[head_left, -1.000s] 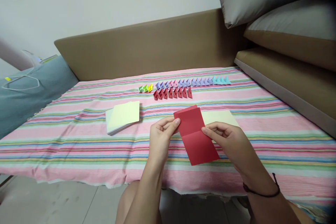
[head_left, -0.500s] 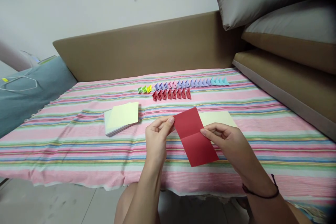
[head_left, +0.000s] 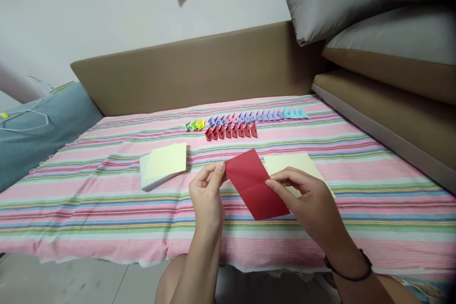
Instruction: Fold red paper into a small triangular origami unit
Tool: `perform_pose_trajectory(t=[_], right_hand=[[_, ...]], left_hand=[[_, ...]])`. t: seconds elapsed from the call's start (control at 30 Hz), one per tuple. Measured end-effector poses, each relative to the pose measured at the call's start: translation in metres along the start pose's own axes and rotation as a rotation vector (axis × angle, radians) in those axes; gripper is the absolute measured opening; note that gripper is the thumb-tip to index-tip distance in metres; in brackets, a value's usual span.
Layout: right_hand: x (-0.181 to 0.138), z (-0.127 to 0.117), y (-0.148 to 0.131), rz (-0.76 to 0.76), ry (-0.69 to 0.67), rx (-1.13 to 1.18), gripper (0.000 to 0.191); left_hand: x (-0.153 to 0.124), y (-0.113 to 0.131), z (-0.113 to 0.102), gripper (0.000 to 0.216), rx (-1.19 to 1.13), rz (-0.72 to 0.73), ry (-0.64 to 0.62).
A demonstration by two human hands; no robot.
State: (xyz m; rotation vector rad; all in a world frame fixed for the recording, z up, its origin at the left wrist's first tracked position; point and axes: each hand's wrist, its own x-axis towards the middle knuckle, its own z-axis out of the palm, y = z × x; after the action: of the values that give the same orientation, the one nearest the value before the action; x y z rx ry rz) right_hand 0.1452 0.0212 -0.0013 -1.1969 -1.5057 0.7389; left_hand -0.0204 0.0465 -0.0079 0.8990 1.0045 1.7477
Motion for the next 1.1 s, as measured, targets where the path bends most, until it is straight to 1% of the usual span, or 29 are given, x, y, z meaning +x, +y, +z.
perform_pose_trajectory(t=[0.1, 0.2, 0.3, 0.37, 0.43, 0.5, 0.57, 0.77, 0.87, 1.0, 1.1], right_hand=[[0.0, 0.0, -0.001, -0.036, 0.015, -0.026, 0.016], [0.001, 0.001, -0.001, -0.052, 0.024, -0.035, 0.016], [0.0, 0.0, 0.0, -0.059, 0.017, -0.037, 0.016], [-0.001, 0.0, 0.0, -0.052, -0.017, -0.024, 0.015], [-0.002, 0.0, 0.001, -0.026, -0.07, 0.004, 0.014], [-0.004, 0.002, 0.001, 0.006, -0.115, 0.032, 0.013], [-0.004, 0.003, 0.001, 0.027, -0.129, 0.049, 0.013], [-0.003, 0.005, 0.002, 0.083, -0.12, 0.122, 0.012], [-0.003, 0.007, 0.002, 0.139, -0.139, 0.165, 0.015], [-0.004, 0.008, 0.002, 0.192, -0.151, 0.168, 0.019], [-0.004, 0.008, 0.002, 0.208, -0.154, 0.17, 0.018]], left_hand=[[0.001, 0.002, 0.002, 0.015, -0.026, -0.023, 0.017], [0.002, 0.005, 0.003, 0.016, -0.071, -0.057, -0.003], [0.001, 0.008, 0.005, 0.022, -0.078, -0.093, -0.076], [-0.001, 0.009, 0.007, 0.029, -0.051, -0.132, -0.145], [-0.004, 0.007, 0.008, 0.029, -0.016, -0.161, -0.174], [-0.007, 0.005, 0.008, 0.024, 0.009, -0.165, -0.162], [-0.008, 0.004, 0.009, 0.021, 0.023, -0.155, -0.147], [-0.01, 0.006, 0.012, 0.026, 0.055, -0.155, -0.118], [-0.012, 0.008, 0.014, 0.026, 0.056, -0.17, -0.104], [-0.013, 0.009, 0.016, 0.025, 0.053, -0.18, -0.095], [-0.013, 0.009, 0.017, 0.024, 0.048, -0.175, -0.09]])
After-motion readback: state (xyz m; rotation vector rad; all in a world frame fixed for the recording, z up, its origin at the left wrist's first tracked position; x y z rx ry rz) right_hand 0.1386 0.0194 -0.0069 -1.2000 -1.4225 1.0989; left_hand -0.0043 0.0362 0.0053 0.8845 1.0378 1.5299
